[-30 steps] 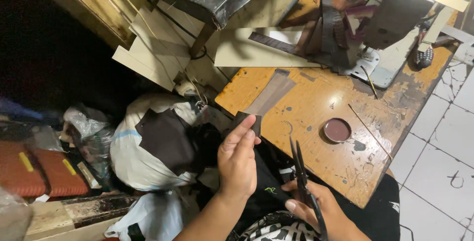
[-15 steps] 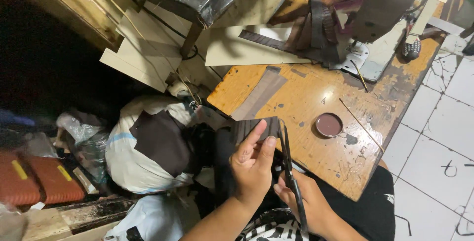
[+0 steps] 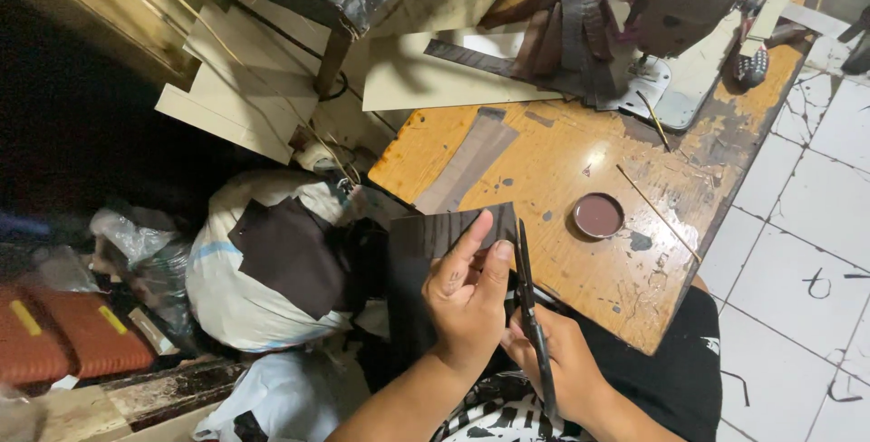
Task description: Applying edge finish to leather strips and trimming them with scissors at a workbench
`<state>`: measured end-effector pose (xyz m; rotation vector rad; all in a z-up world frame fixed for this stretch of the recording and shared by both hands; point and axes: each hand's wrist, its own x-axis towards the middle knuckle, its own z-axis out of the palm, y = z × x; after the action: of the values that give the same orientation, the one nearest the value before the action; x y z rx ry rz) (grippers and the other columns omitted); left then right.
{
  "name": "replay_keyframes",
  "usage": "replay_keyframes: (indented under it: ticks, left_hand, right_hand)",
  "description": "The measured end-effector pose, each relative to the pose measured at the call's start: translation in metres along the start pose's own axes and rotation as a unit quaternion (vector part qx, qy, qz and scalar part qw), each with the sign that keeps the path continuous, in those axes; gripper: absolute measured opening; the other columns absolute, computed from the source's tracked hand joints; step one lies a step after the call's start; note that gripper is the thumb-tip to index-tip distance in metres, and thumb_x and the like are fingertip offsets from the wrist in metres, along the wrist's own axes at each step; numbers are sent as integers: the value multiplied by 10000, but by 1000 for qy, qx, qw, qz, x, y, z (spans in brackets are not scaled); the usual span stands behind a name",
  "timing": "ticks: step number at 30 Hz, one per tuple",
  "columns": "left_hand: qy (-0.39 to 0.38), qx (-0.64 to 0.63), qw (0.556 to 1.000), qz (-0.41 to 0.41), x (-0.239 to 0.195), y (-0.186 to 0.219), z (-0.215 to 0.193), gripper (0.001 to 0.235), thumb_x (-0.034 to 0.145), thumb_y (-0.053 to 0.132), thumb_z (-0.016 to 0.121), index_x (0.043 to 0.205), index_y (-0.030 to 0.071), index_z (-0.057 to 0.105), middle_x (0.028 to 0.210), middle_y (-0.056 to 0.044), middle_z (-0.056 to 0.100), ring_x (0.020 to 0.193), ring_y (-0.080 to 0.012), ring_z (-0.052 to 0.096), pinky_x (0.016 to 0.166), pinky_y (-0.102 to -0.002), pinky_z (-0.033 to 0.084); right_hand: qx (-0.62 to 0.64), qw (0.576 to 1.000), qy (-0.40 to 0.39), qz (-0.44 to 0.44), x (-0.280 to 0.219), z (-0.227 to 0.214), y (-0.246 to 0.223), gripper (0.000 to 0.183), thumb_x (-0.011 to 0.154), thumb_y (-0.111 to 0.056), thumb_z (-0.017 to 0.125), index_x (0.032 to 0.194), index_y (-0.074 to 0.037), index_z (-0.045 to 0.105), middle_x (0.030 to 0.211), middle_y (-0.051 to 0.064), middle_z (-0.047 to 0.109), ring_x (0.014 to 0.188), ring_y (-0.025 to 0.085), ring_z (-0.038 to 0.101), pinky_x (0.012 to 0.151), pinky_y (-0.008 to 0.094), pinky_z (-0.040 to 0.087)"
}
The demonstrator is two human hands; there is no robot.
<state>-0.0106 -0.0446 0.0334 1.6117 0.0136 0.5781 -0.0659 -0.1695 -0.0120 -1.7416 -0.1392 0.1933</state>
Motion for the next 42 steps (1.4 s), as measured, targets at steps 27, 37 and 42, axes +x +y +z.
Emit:
replay_keyframes:
  ticks: [27, 37, 42]
  left_hand:
    - [-11, 25, 999, 26, 2, 9, -5, 339, 939, 155, 732, 1259, 47, 707, 732, -56, 764, 646, -75, 679, 609, -238, 574]
    - [-7, 3, 1000, 29, 1, 9, -2, 343, 947, 136, 722, 1266, 13, 697, 761, -57, 753, 665, -77, 658, 618, -240, 575]
    - [-12, 14, 999, 34, 2, 10, -3, 340, 948, 127, 723, 1272, 29, 691, 754, -62, 762, 670, -89, 693, 639, -242, 597]
  right_hand:
    - [18, 998, 49, -42, -2, 10, -1, 369, 903, -202, 634, 634, -165, 385, 594, -50, 394, 567, 87, 353, 513, 288, 338]
    - [15, 998, 56, -37, -1, 10, -8, 292, 839, -74, 589, 611, -161, 429, 557, -52, 417, 539, 82, 354, 500, 276, 337]
    - [-22, 997, 59, -53, -1, 9, -4, 345, 877, -120, 619, 625, -164, 387, 564, -52, 377, 543, 83, 328, 496, 287, 321]
